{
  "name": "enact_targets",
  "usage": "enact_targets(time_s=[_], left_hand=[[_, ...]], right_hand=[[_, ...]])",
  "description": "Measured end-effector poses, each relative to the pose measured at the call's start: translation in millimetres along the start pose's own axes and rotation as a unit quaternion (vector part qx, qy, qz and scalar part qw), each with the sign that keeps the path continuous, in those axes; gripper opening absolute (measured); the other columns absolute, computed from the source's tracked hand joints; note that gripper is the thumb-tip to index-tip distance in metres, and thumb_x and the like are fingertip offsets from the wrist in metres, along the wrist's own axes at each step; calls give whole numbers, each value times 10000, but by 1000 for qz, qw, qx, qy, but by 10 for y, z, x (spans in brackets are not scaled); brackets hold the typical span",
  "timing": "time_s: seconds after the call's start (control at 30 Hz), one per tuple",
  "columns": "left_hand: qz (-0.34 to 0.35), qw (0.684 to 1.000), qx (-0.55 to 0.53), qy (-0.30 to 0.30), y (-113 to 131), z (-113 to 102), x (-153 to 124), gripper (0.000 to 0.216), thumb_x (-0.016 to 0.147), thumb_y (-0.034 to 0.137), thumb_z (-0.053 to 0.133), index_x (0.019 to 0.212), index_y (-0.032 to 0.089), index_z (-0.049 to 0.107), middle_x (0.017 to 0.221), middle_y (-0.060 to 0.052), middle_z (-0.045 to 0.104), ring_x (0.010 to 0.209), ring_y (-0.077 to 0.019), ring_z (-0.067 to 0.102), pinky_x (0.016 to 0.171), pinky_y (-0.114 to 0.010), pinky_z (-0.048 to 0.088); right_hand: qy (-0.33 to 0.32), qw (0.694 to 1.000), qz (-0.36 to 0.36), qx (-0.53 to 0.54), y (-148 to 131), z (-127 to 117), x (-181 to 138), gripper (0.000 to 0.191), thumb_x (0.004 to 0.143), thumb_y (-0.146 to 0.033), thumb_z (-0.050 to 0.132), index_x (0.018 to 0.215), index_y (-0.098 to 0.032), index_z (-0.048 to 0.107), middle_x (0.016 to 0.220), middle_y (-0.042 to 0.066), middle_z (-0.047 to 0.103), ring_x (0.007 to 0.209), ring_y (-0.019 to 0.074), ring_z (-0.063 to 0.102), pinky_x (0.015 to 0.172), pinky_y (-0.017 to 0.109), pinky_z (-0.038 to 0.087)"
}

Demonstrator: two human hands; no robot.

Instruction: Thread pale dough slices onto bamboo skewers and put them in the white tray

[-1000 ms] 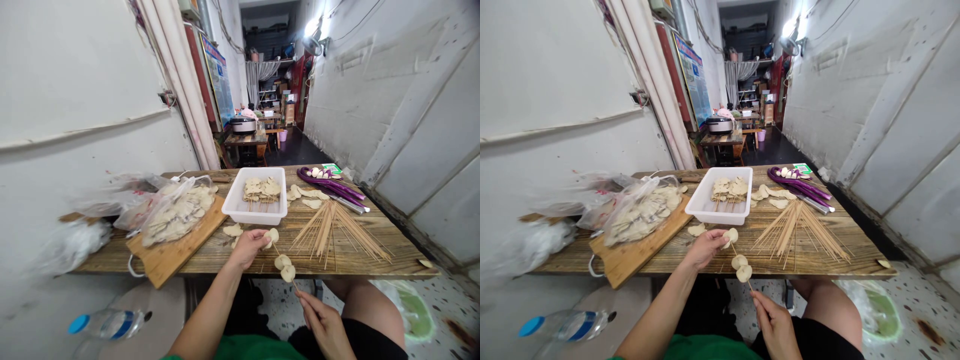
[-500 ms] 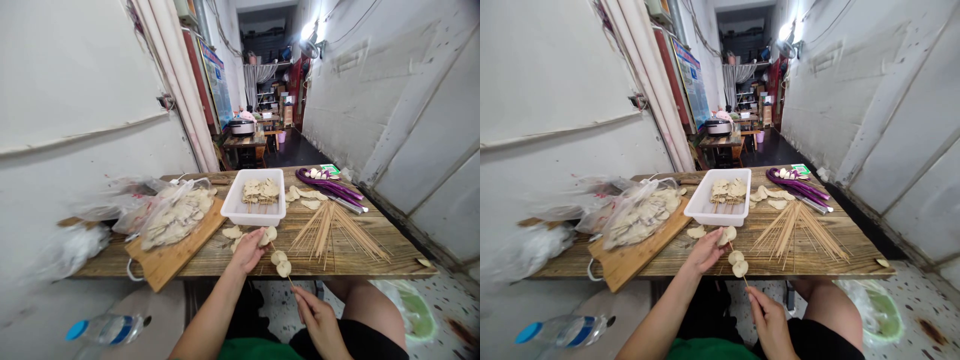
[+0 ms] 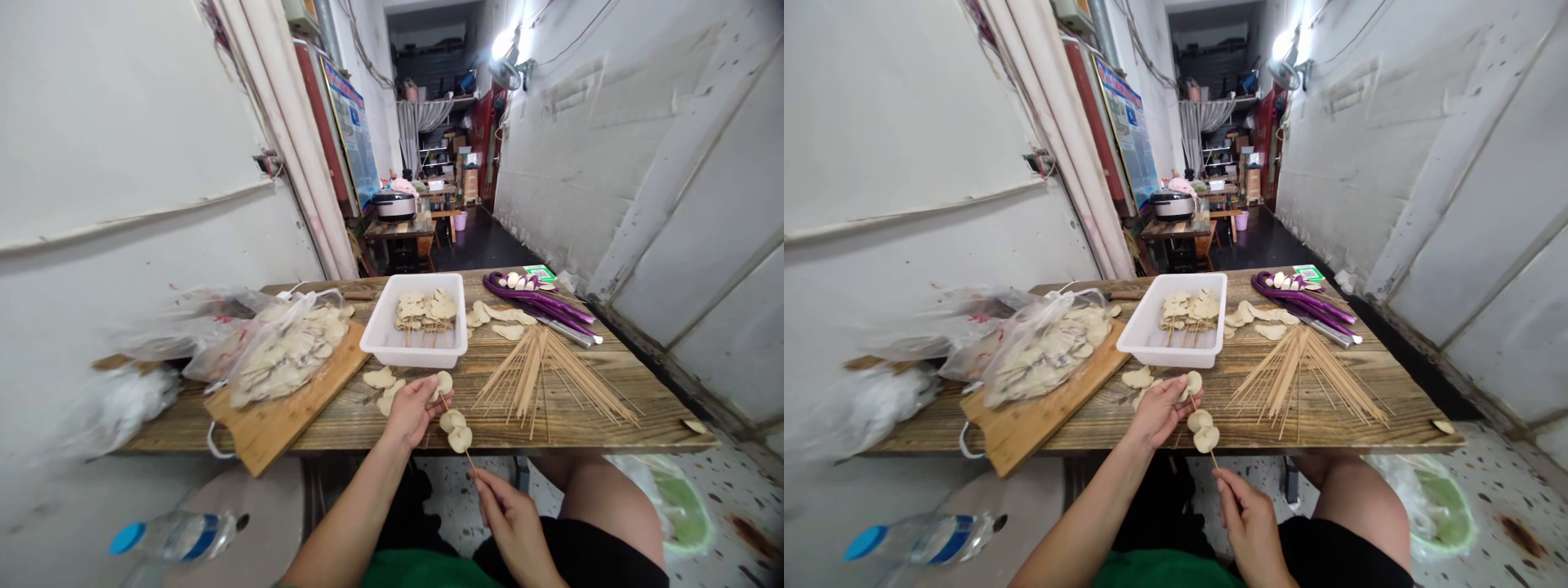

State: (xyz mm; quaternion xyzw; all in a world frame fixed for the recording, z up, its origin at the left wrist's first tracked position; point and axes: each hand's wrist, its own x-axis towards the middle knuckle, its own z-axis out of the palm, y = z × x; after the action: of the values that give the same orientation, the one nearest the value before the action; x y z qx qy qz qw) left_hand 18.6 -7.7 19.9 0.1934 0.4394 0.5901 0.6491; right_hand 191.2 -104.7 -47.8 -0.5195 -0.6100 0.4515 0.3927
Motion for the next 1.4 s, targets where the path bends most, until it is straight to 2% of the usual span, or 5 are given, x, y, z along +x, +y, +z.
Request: enact_targets(time_s=[0.47, 0.7, 1.1, 1.2, 1.4], left_hand=[[15, 999, 30, -11, -217, 106, -60, 396, 594, 371, 780, 830, 79, 653, 709, -89, 678, 673, -180, 652, 612, -272, 509], [63, 990, 129, 7, -226, 96, -46, 464, 715, 326, 689, 1119, 142, 555, 884, -83, 691, 747, -165, 648, 692, -304, 518], [320, 763, 548, -123, -584, 884, 165, 211, 816, 190, 509, 911, 196, 697, 912, -53, 716, 826, -177, 648, 791, -306, 485], [364, 722, 581, -92, -521, 627, 62, 191, 832, 251, 522, 888, 210, 700, 884, -44, 716, 802, -169, 640, 771, -295, 482], [323, 663, 662, 132, 31, -624, -87, 233, 814, 297, 539, 968, 176, 667, 849, -72, 670, 771, -199, 599, 764, -368, 474]], right_hand=[[14, 1000, -6, 4, -44, 32, 66, 500, 873, -499, 422, 1016, -90, 672, 483, -17, 483, 435, 147, 481, 432, 227, 400], [79, 997, -21, -6, -26, -241, 104, 426, 852, -450, 483, 1014, -110, 683, 522, -7, 537, 461, 143, 516, 459, 221, 434], [203, 977, 55, -22, 293, -1020, 16, 454, 821, -488, 508, 1057, -127, 650, 554, -17, 560, 482, 136, 533, 454, 195, 454], [186, 981, 43, -20, 350, -973, -41, 428, 813, -475, 523, 1043, -143, 662, 554, -17, 577, 484, 130, 549, 467, 180, 469], [113, 993, -14, 5, 371, -756, -21, 351, 812, -416, 552, 988, -151, 699, 522, -14, 605, 453, 128, 574, 456, 171, 486]])
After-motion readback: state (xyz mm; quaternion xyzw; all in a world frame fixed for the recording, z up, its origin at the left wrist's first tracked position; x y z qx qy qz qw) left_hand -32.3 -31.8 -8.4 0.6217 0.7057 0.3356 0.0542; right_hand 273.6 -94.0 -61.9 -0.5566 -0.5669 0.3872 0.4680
